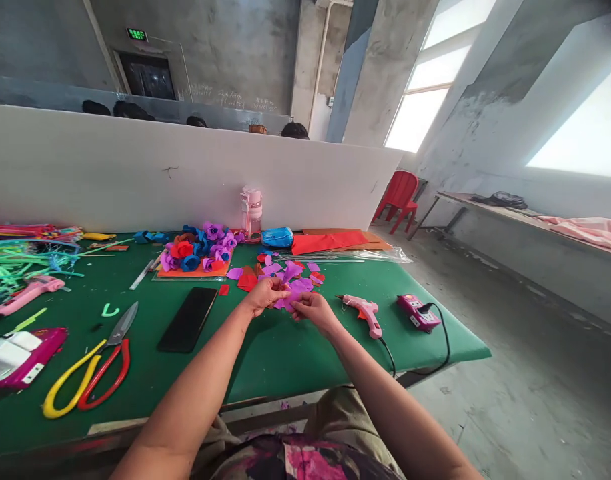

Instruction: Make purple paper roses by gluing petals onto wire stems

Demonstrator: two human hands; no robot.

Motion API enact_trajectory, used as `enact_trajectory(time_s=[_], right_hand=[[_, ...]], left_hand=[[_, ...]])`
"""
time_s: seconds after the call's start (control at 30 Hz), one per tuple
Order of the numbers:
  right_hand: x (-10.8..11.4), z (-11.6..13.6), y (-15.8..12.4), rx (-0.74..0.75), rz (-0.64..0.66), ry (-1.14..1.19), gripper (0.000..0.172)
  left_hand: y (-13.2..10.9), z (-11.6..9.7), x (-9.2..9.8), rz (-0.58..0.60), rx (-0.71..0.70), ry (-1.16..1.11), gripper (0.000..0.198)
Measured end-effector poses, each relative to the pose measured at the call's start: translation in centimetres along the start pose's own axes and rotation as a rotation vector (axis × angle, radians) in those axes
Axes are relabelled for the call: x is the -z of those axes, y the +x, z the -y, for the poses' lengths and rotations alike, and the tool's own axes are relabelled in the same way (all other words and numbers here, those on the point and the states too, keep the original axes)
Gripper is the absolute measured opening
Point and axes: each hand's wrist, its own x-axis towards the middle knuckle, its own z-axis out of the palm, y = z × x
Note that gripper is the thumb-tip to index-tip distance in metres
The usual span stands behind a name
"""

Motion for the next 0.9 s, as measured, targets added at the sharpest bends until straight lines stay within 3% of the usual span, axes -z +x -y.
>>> enact_trajectory(time_s=[0.17,0.23,0.3,0.37,0.43,0.47,0.53,0.63,0.8,0.9], right_hand=[[-0.1,0.0,-1.8,-0.133,0.047,-0.022,0.033],[1.0,0.3,-3.1,-0.082,-0.022,-0.138,0.037],[3.2,0.6,-4.6,0.069,-0.219,-0.357,0.039],[6.3,0.7,-6.2,0.199,-0.508,-0.660,0.038],[9.7,0.5,-7.7,0.190,-0.738,-0.911,0.036],[11.2,0.3,-8.3,0.134,-0.762,-1.005,0.034],[13.6,-0.2,-8.9,-0.025,-0.729,-1.096,0.033],[15.2,-0.8,-8.8,-0.183,-0.556,-1.105,0.032],[15.3,-0.2,-7.5,-0.271,-0.468,-1.144,0.022],[14.8,0.3,-7.4,-0.284,-0.451,-0.933,0.017]], left_hand=[[-0.2,-0.1,-0.4,0.013,0.027,0.119,0.029],[-0.2,-0.2,-0.4,0.033,0.058,0.147,0.029],[-0.3,-0.3,-0.5,0.070,0.083,0.170,0.028],[-0.3,-0.4,-0.6,0.110,0.119,0.205,0.028],[-0.4,-0.4,-0.9,0.145,0.152,0.243,0.028],[-0.5,-0.3,-1.1,0.165,0.163,0.258,0.027],[-0.5,-0.1,-1.5,0.197,0.163,0.270,0.026],[-0.5,0.3,-2.2,0.206,0.154,0.303,0.025],[-0.3,0.8,-2.5,0.195,0.159,0.375,0.022],[-0.2,0.9,-2.2,0.160,0.174,0.381,0.025]])
